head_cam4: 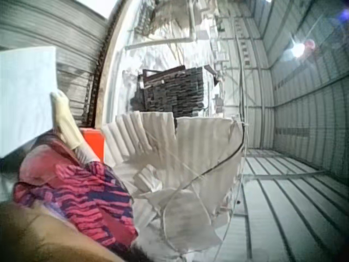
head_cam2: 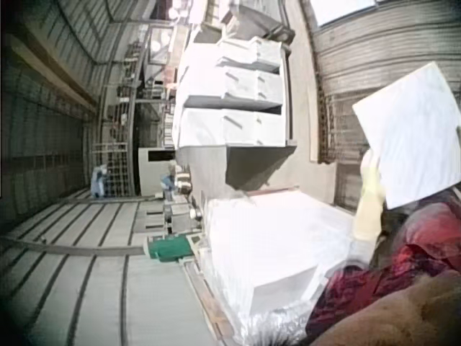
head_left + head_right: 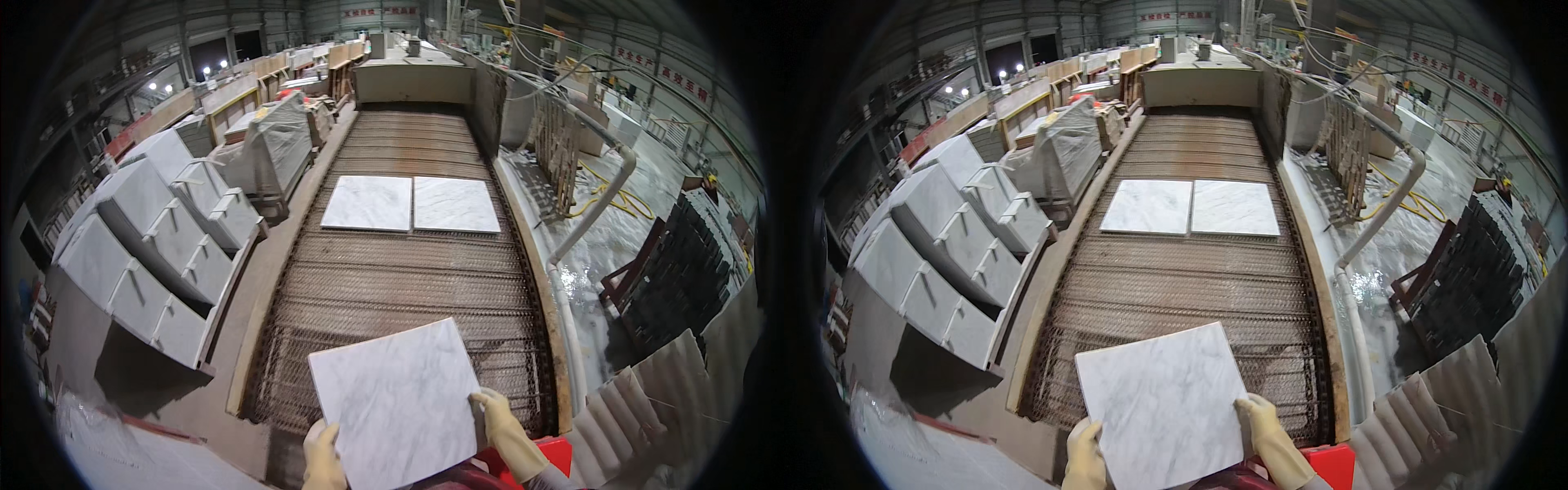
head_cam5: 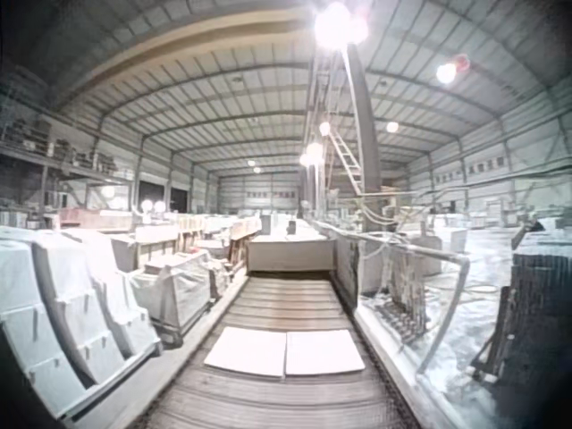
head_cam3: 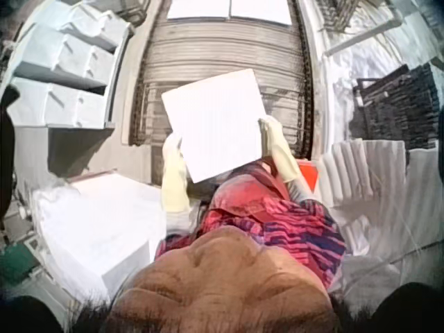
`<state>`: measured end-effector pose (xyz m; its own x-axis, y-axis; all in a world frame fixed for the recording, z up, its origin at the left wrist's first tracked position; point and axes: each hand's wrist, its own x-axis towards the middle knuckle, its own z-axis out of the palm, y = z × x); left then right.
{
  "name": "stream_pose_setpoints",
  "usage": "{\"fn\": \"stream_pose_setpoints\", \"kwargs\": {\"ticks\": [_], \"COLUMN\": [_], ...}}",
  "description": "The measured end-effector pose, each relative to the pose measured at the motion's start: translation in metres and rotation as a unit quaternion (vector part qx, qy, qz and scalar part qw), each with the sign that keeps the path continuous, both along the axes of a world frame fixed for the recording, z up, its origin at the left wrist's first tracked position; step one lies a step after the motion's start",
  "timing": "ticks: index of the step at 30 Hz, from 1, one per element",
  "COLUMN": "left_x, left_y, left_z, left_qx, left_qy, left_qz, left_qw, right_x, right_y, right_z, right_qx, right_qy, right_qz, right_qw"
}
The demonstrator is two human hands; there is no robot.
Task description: The person unwraps a stack of white tiles using a utility knife, then places them one by one onto a moving conveyor belt. The person handles the tiles with gloved hands and arranges them in a grid pattern on the belt.
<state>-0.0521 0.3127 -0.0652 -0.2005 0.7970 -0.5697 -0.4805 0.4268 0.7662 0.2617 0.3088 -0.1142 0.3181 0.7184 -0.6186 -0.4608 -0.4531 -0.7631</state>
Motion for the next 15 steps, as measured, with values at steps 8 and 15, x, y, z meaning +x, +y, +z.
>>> {"fn": "stream_pose_setpoints", "kwargs": {"ticks": [8,15], "left_x": [0.113,0.158], "left_y": [0.196,0.324], "left_z": [-0.018,-0.121], "left_qx": [0.012,0.041], "left_qy": [-0.113,-0.020], "left_qz": [-0.136,-0.157], "left_qw": [0.984,0.987], "right_x": [0.100,0.155], "right_y": [0.109,0.197], "right_z": [0.010,-0.024], "right_qx": [-0.039,-0.046], "right_qy": [-0.041,-0.057], "right_qz": [-0.126,-0.123], "right_qw": [0.990,0.990]}}
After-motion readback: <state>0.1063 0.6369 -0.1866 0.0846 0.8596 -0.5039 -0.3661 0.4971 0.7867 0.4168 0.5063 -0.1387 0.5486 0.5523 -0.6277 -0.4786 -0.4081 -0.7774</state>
